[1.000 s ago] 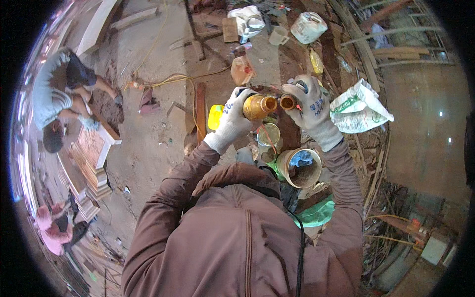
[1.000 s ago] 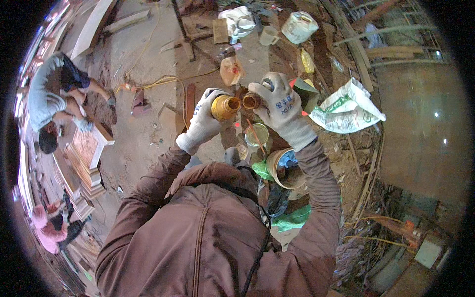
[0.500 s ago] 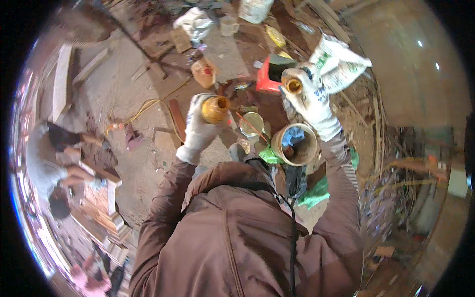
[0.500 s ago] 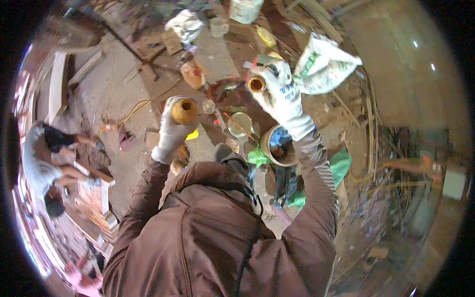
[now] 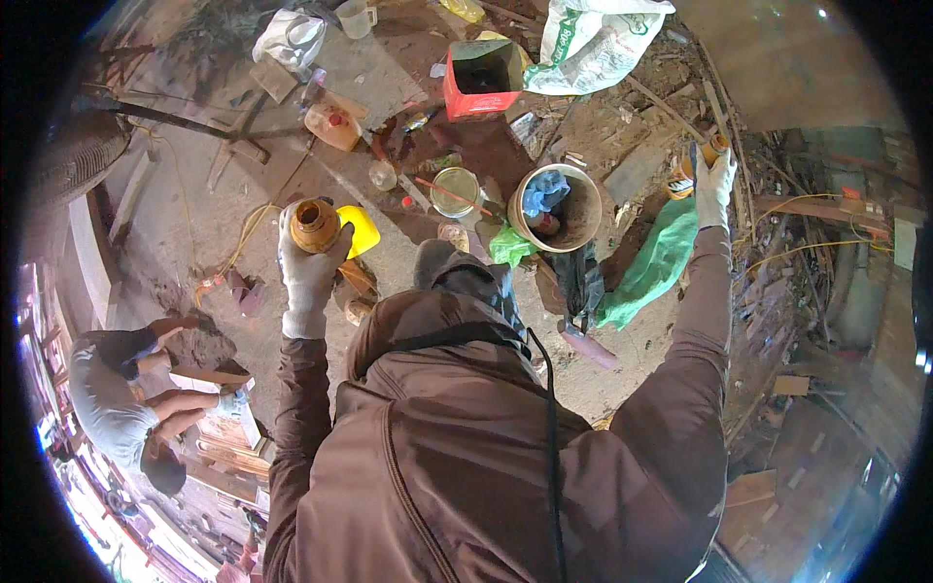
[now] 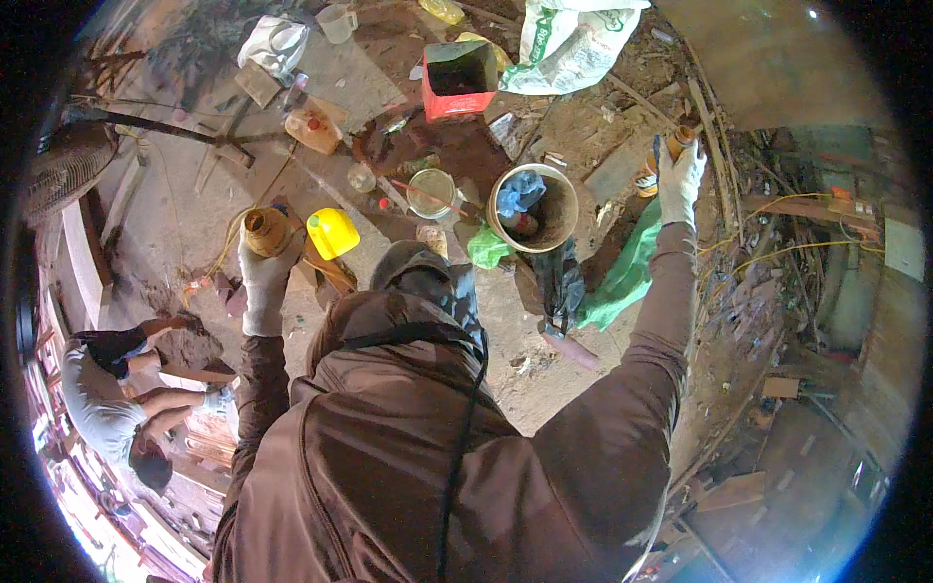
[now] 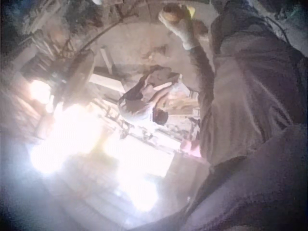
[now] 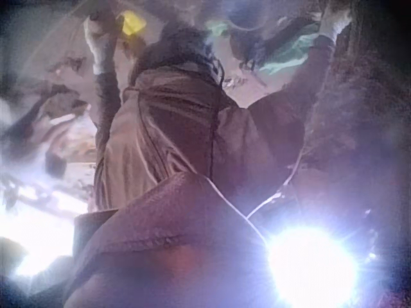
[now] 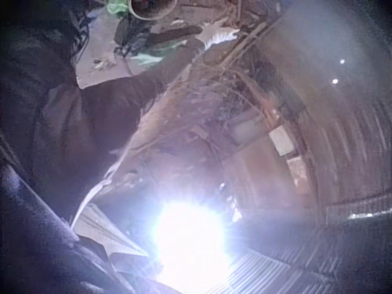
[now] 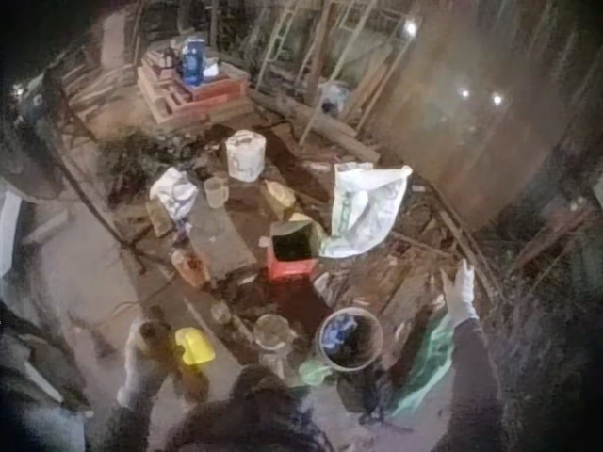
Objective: The person uses a spray gun to apply a yellow finish to a large wooden board, then refills the spray gun from a bottle. The person moves around the workshop while spraying and refilling.
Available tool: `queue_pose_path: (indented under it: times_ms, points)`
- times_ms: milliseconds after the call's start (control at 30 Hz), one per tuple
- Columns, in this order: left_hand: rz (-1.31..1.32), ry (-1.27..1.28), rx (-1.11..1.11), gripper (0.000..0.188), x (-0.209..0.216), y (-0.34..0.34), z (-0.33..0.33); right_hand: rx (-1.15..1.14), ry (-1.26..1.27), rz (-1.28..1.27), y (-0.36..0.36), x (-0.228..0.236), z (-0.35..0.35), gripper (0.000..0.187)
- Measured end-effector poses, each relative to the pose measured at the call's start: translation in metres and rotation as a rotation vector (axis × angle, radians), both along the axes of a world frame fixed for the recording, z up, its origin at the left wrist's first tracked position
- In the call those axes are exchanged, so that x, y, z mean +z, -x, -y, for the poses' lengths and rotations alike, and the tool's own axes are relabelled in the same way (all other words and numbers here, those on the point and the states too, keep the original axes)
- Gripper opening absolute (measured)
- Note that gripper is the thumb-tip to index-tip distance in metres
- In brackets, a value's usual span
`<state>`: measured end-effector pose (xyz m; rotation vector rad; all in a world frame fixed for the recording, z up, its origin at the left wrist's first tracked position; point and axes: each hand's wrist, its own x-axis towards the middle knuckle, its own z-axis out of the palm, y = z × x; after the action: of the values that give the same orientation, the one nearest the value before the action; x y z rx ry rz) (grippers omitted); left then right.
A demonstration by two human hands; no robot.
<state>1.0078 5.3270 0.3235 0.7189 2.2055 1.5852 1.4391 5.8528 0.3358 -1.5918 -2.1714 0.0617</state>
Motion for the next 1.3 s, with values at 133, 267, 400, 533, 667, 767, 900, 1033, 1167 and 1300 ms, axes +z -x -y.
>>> queue_pose_path:
  times_ms: [133,267,400,533,667,767,900,1033,1167,1300]
  points:
    - [-0.025,0.041,-0.031,0.049,-0.002,-0.004,-0.022,-0.077,-0.137,0.228,-0.037,-0.014,-0.049,0.105]
    - [-0.049,0.020,-0.040,0.048,0.017,-0.012,-0.041,-0.259,0.348,0.083,-0.010,-0.078,-0.064,0.111]
    - [0.014,-0.035,0.005,0.054,0.010,-0.017,-0.030,0.166,0.662,0.148,0.058,-0.158,-0.020,0.089]
    - [0.193,-0.051,-0.012,0.057,0.014,-0.023,-0.024,0.648,0.474,0.346,0.100,-0.212,0.005,0.071]
    - [-0.026,-0.131,-0.183,0.054,0.018,-0.027,-0.023,0.684,0.549,0.118,0.190,-0.222,0.038,0.068]
    - [-0.012,-0.128,-0.241,0.051,0.039,-0.031,-0.017,1.095,1.036,-0.380,0.271,-0.180,0.111,0.059]
    - [0.038,-0.158,-0.265,0.051,0.051,-0.035,-0.001,1.403,1.816,-0.419,0.353,-0.037,0.244,0.040]
    - [0.099,-0.232,-0.196,0.049,0.057,-0.033,0.020,1.455,2.157,-0.311,0.380,0.004,0.301,0.048]
    - [0.106,-0.242,-0.162,0.049,0.049,-0.025,0.060,1.504,2.094,-0.203,0.396,-0.004,0.346,0.051]
    - [0.179,-0.299,-0.117,0.058,0.042,-0.023,0.109,1.597,2.029,-0.122,0.411,-0.010,0.393,0.051]
